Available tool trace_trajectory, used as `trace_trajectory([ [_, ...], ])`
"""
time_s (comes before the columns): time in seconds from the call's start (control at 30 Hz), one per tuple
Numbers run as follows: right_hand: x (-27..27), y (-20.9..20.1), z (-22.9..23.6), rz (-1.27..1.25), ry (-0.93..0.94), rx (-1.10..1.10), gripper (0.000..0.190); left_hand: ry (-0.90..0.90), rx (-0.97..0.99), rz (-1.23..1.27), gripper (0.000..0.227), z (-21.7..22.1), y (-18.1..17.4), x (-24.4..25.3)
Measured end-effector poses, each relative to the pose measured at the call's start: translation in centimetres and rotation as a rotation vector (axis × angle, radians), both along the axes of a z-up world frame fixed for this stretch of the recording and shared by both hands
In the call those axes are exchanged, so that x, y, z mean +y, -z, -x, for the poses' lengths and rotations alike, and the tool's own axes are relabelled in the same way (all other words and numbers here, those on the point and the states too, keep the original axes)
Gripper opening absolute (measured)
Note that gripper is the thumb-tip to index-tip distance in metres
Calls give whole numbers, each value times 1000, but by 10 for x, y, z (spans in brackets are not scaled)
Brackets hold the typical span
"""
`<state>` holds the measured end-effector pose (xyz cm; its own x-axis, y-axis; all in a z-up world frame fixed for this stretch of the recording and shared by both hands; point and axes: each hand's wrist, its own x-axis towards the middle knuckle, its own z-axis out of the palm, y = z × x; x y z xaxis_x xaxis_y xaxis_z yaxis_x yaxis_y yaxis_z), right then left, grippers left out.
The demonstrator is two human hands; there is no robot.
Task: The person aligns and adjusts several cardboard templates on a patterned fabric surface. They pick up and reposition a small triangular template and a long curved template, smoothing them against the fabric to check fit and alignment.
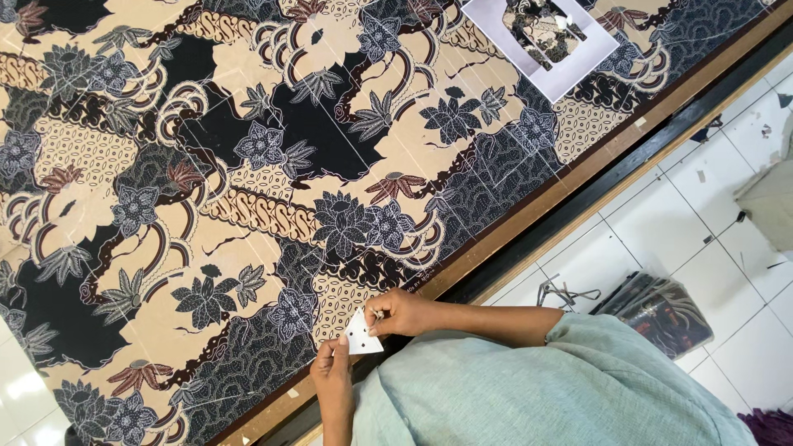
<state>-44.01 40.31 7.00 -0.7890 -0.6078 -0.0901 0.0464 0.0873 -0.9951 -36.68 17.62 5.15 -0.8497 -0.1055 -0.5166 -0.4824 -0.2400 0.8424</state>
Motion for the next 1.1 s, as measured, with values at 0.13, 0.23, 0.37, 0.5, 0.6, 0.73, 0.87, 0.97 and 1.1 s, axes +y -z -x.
trace_trajectory([
  [0.13,-2,-4,-1,17,2,40,13,50,-20,50,25,1,-7,0],
  [0.23,-5,-6,-2,-27,7,73,13,119,-12,64,23,2,-13,2],
  [0.37,-9,-10,-3,-40,27,40,14,218,86,85,21,1,-24,6],
  [0.5,-8,-11,-4,-70,33,24,16,185,-22,79,22,2,-29,9],
  [0.6,-6,-9,-3,-98,25,27,16,171,-32,72,22,3,-29,9],
  [0.73,-6,-2,-4,-39,36,58,16,180,-28,98,25,2,-28,8],
  [0.87,-6,7,-3,63,60,-115,14,128,-93,79,23,6,-27,7],
  [0.97,-7,11,-1,229,95,-299,16,59,-132,-22,22,5,-26,6],
  [1.1,-4,15,4,432,129,-523,16,75,-88,-88,25,4,-20,3],
])
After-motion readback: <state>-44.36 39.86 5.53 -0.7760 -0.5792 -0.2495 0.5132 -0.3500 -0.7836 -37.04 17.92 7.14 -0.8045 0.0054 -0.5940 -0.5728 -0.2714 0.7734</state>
